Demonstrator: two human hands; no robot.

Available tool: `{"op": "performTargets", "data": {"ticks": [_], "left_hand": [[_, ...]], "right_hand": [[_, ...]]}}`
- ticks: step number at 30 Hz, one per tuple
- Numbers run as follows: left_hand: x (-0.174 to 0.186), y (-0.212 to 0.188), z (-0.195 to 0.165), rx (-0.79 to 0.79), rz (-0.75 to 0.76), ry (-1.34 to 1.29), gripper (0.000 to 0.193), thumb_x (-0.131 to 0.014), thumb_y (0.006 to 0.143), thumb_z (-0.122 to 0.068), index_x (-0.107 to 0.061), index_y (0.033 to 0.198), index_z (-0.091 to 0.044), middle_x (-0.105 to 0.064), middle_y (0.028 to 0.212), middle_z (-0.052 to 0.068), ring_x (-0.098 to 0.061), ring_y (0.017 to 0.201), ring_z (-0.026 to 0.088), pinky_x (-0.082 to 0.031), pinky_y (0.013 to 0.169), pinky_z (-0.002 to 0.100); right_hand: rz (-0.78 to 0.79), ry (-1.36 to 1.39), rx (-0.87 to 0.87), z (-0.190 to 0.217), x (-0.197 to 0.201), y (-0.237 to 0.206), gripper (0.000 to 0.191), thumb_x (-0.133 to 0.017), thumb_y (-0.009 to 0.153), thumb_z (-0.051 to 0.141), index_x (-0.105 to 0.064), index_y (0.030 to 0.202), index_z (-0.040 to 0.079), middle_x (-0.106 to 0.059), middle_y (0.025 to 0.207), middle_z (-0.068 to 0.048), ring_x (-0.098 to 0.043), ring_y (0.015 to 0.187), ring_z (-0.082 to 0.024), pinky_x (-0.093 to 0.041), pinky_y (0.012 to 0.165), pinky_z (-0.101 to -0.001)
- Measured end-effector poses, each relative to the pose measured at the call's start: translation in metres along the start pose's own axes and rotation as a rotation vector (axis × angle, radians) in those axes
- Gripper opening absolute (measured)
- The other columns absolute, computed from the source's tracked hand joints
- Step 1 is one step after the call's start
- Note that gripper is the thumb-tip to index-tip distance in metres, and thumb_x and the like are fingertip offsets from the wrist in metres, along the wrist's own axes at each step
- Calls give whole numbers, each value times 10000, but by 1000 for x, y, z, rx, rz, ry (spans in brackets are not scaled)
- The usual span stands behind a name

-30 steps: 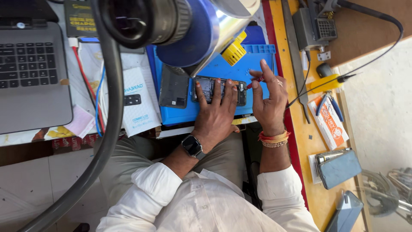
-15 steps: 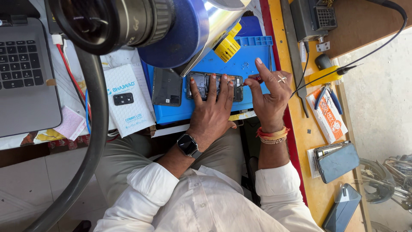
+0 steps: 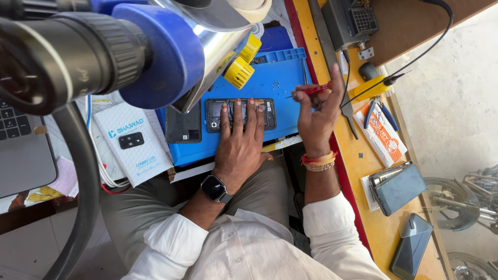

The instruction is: The person sits at a repair bench working on a disassembled smartphone placed on a blue mat. They handle the phone frame and internal board, then use a red-handled screwdriver to drive small screws into the phone body while viewing it under a bench microscope.

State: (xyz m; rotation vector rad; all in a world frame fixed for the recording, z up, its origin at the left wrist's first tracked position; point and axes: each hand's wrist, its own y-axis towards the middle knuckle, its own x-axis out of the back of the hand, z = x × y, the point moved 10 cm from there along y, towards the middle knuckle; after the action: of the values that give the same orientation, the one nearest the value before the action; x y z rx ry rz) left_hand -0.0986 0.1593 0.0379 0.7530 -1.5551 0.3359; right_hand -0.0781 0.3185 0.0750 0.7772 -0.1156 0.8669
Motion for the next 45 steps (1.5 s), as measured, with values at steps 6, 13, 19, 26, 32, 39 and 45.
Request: {"op": "performTargets", "data": {"ticks": [6,13,19,26,32,39,45], "left_hand": [[-8,5,-4,-13,-7,-6,1203,-747,668,-712,-393,1528,50,-331,1602,272,-273,1482,483,-198,1201,673],[-12,8,-5,-14,-20,7,1201,-745,663,-728,-412,1528,36,-336,1601,269,-263,1490,483,-196,1203,683],[-15,9,-6,-19,-17,8,1198,-739,663,-736,-421,1519,39,-338,1598,274,-257,1493,484,-187,1204,688],[-14,7,-4,-16,-5,15,1198,-754,667,-718,-404,1527,40,-339,1595,266,-253,1496,479,-187,1206,680],[-12,7,-2,-15,-6,4,1198,-760,658,-709,-401,1525,36,-338,1601,263,-256,1493,475,-186,1206,678],[-10,6,2,-13,-11,7,1184,-757,666,-708,-407,1524,29,-348,1591,267,-261,1496,472,-182,1213,666],[-8,4,3,-12,-19,-10,1202,-751,655,-719,-406,1524,37,-348,1592,273,-261,1497,474,-178,1213,664]], "right_hand": [[-91,72,-43,-40,8,1,768,-666,1096,-69,-168,1668,51,-764,1097,-141,-752,990,-167,-635,926,-313],[-114,-95,3,-42,9,7,766,-699,1070,-52,-207,1649,43,-768,1006,-107,-770,946,-159,-630,884,-285],[-59,-54,59,-29,-1,8,736,-696,1085,-44,-228,1646,44,-785,1071,-126,-775,953,-156,-626,923,-300],[-37,-104,72,-20,-15,15,695,-734,1053,-31,-302,1594,29,-793,1033,-122,-775,929,-153,-606,843,-273],[-15,-165,122,-17,-22,18,711,-746,1036,-30,-304,1589,37,-787,1022,-105,-767,908,-156,-593,845,-280],[17,-118,93,-20,-29,18,706,-739,1045,-35,-296,1592,22,-788,1044,-115,-769,917,-165,-599,850,-275],[-14,-147,87,-16,-23,16,709,-747,1037,-32,-308,1591,26,-790,1016,-113,-763,891,-155,-591,840,-271]]}}
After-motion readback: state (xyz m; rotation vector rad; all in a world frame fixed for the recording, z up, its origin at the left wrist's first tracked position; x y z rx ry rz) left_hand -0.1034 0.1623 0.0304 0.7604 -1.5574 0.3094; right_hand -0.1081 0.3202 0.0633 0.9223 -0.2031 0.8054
